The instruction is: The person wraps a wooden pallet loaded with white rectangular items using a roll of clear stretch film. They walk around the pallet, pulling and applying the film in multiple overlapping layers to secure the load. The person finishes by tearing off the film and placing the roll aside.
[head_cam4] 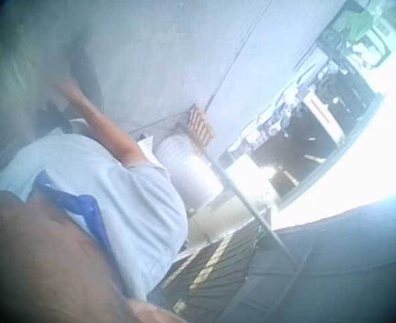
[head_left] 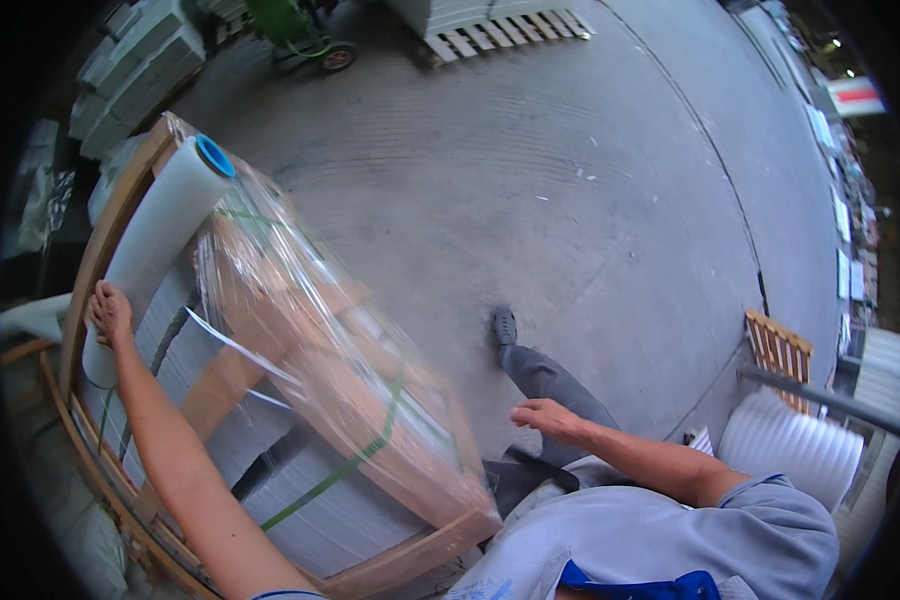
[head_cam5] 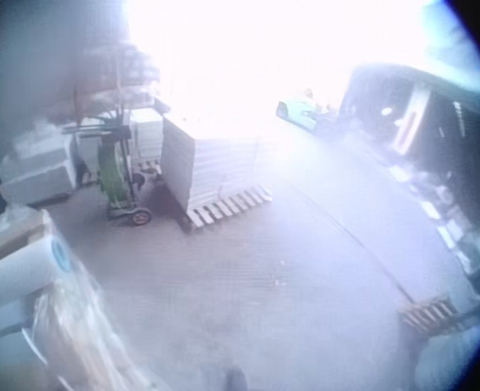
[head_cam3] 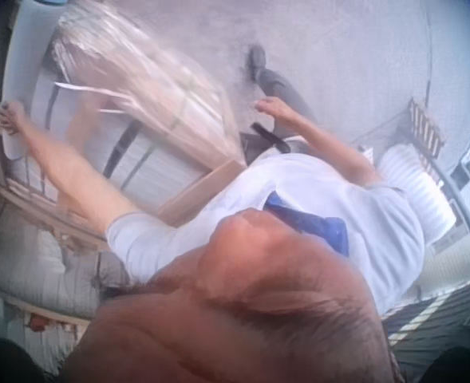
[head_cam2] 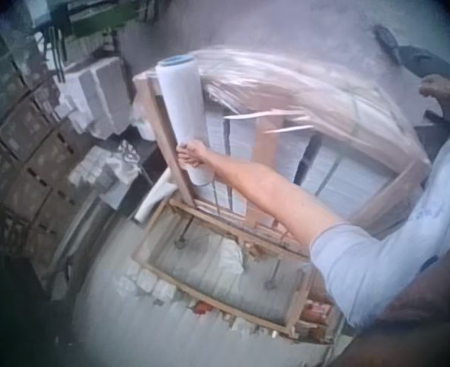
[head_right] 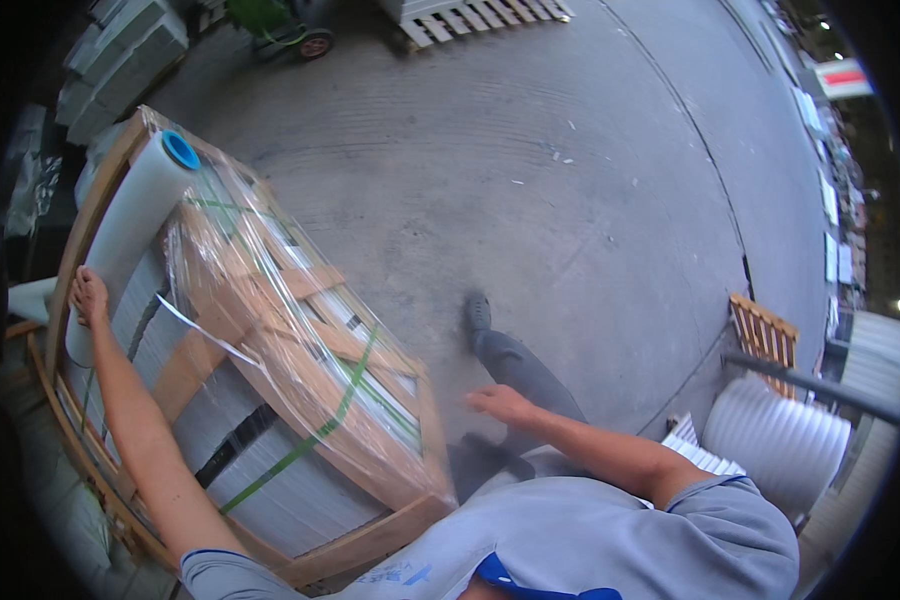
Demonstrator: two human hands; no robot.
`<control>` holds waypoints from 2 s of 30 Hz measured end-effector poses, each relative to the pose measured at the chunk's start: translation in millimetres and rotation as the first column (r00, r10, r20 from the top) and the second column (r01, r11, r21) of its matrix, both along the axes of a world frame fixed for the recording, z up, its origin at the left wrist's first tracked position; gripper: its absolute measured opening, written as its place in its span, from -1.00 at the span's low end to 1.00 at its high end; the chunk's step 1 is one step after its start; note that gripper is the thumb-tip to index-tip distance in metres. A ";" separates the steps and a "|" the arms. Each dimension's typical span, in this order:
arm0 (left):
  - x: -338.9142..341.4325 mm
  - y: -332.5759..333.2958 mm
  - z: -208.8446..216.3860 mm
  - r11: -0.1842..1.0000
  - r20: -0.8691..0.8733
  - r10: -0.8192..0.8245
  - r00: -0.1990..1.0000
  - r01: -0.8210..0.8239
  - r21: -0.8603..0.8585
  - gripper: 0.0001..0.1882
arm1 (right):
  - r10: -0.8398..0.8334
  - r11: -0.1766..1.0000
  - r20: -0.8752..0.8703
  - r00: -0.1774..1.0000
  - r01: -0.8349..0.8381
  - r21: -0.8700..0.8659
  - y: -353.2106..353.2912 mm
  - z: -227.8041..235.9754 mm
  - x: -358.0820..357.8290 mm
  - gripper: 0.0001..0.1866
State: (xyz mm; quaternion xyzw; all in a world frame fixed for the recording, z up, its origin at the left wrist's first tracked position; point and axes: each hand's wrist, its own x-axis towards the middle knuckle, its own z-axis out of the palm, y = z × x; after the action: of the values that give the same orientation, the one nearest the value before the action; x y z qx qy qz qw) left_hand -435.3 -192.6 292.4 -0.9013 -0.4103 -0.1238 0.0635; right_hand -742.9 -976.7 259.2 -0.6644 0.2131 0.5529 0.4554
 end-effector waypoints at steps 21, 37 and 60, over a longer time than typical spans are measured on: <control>-5.8 -101.7 26.4 0.983 0.198 0.104 0.975 -0.131 0.127 -0.53 | 0.126 0.989 0.284 0.951 -0.141 0.032 49.7 15.4 434.3 -0.49; 17.8 -125.5 82.6 0.987 0.247 0.133 0.960 -0.107 -0.117 -0.52 | 0.317 0.916 0.397 0.861 -0.387 0.107 264.0 38.4 751.6 -0.64; 118.9 -113.3 100.4 0.601 0.201 0.799 0.566 -0.764 -0.236 -0.21 | 0.808 0.226 0.394 0.438 -0.848 0.480 766.6 60.4 960.9 -0.66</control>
State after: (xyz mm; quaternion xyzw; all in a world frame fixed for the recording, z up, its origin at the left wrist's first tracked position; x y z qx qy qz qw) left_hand -316.4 -305.9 392.8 -0.6001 -0.7779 -0.1863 -0.0036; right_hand 218.0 -210.1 319.6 -0.5004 -0.3797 0.7230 0.2877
